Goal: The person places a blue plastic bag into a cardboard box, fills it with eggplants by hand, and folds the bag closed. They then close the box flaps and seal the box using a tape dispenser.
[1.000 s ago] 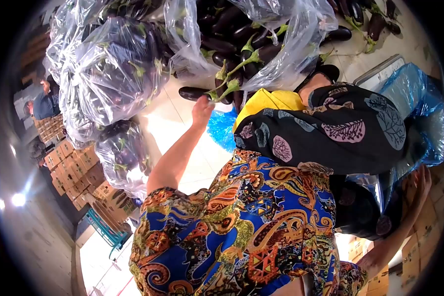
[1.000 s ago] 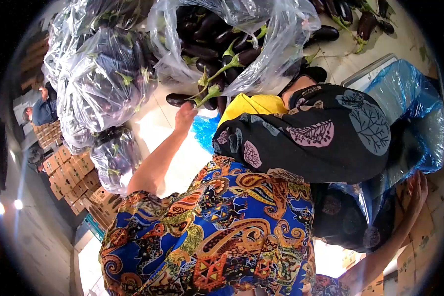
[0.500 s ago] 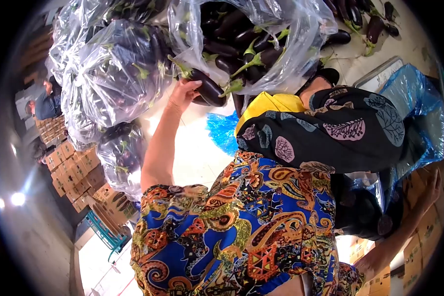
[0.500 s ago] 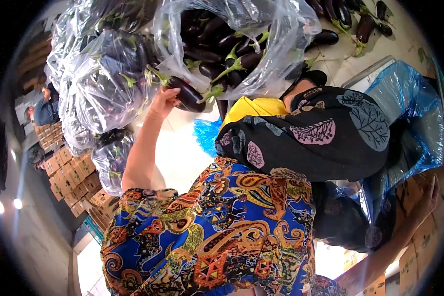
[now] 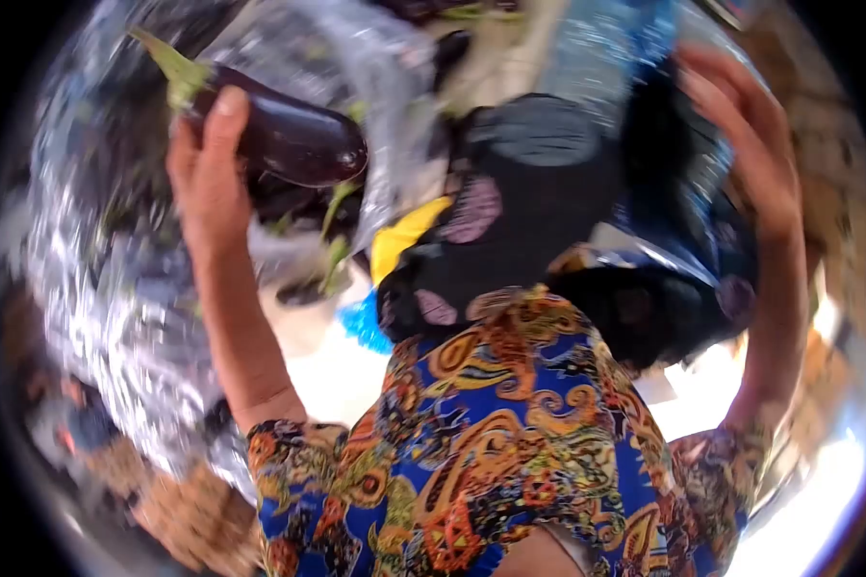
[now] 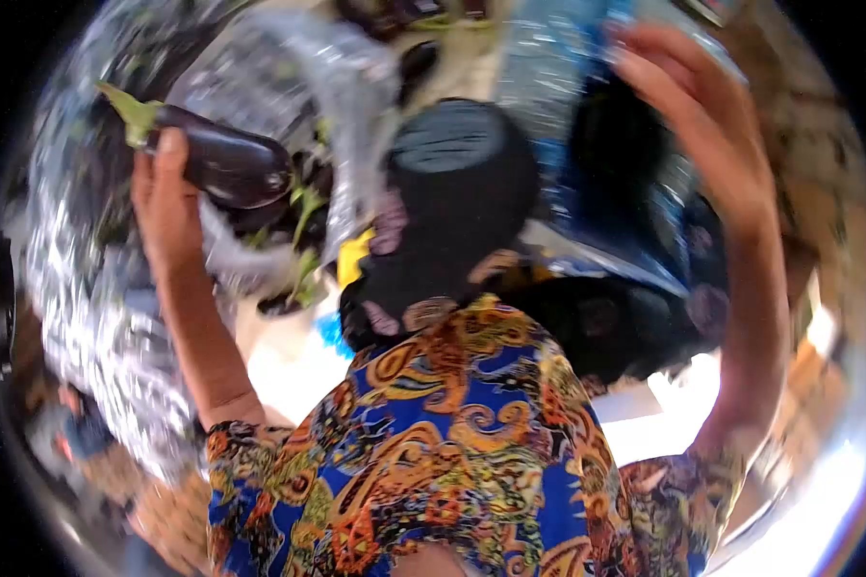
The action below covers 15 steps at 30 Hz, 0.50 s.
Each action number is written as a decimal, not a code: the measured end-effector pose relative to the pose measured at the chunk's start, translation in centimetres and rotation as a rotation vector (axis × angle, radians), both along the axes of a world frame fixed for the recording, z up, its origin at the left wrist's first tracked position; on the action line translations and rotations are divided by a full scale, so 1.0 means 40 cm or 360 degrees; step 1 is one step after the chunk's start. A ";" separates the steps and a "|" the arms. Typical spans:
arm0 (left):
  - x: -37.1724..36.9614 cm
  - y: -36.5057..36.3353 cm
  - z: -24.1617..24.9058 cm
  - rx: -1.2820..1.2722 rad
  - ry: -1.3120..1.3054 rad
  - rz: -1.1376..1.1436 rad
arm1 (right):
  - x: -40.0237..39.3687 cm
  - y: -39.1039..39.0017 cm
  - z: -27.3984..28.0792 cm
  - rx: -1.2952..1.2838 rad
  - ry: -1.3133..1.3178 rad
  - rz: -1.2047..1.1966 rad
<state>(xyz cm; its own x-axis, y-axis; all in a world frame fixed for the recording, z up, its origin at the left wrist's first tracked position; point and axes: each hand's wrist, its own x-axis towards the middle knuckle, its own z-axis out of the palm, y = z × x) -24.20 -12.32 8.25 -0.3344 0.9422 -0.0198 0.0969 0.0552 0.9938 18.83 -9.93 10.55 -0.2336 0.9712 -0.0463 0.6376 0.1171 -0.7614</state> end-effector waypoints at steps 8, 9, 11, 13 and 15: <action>0.486 0.194 0.164 0.0085 0.0057 -0.1495 | -0.214 -0.001 0.179 0.0133 0.0070 0.0109; 0.479 0.193 0.141 -0.0047 -0.0014 -0.1507 | -0.204 -0.016 0.135 0.0181 0.0124 -0.0045; 0.464 0.189 0.094 -0.0312 -0.0151 -0.1508 | -0.116 -0.037 0.023 -0.0129 0.0300 -0.0200; 0.355 0.189 -0.038 -0.0296 -0.0058 -0.1570 | 0.017 -0.053 -0.106 -0.0721 0.0583 -0.0196; 0.268 0.116 -0.094 -0.0639 -0.0207 -0.1221 | 0.056 -0.060 -0.214 -0.0990 0.0652 -0.0447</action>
<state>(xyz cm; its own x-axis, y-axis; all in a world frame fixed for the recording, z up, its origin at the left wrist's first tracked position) -13.49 -7.67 4.48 0.4171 0.8198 -0.3924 0.1382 0.3695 0.9189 21.06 -12.31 2.00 -0.0999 0.8205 -0.5629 0.2354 -0.5301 -0.8146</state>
